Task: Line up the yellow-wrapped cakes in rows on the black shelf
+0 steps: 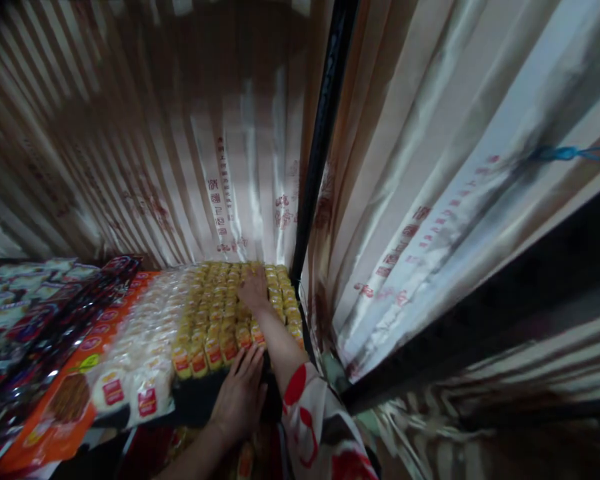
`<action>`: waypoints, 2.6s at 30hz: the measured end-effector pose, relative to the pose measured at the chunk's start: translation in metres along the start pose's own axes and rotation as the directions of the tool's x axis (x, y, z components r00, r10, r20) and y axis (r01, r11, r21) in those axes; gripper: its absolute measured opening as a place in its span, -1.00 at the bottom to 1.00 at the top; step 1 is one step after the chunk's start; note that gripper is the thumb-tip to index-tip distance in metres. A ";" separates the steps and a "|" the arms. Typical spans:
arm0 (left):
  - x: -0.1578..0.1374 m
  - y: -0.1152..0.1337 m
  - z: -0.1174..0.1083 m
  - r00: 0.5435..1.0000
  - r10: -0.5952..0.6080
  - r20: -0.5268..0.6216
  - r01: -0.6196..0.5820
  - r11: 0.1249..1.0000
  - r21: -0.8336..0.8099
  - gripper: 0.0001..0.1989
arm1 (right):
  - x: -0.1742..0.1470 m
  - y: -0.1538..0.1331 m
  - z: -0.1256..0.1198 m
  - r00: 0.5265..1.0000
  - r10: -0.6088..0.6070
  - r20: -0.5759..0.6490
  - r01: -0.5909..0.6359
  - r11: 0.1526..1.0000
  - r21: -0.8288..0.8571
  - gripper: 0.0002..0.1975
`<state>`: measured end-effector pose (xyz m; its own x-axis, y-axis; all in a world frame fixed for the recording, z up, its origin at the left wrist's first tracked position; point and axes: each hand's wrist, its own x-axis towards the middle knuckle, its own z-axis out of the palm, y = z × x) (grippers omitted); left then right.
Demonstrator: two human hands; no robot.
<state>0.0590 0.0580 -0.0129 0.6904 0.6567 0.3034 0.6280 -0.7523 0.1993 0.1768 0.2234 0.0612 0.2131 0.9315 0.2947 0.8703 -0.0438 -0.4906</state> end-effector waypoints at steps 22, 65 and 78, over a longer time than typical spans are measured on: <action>-0.005 -0.001 -0.003 0.998 0.067 -0.016 -0.065 0.992 0.108 -0.53 | -0.242 0.052 -0.006 0.938 -0.047 -0.343 0.073 0.995 0.062 -0.56; -0.007 0.001 -0.002 0.987 0.155 -0.050 -0.155 0.988 0.005 -0.60 | -0.213 0.056 0.007 0.928 0.128 -0.351 0.010 0.930 0.367 -0.37; 0.017 0.003 0.029 0.980 0.199 -0.020 -0.199 0.980 -0.010 -0.61 | -0.216 0.067 0.019 0.901 0.191 -0.389 -0.030 0.922 0.385 -0.47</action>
<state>0.0827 0.0681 -0.0343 0.7942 0.4925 0.3558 0.4742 -0.8686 0.1438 0.1808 0.0262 -0.0508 0.5314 0.6905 0.4908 0.6255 0.0709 -0.7770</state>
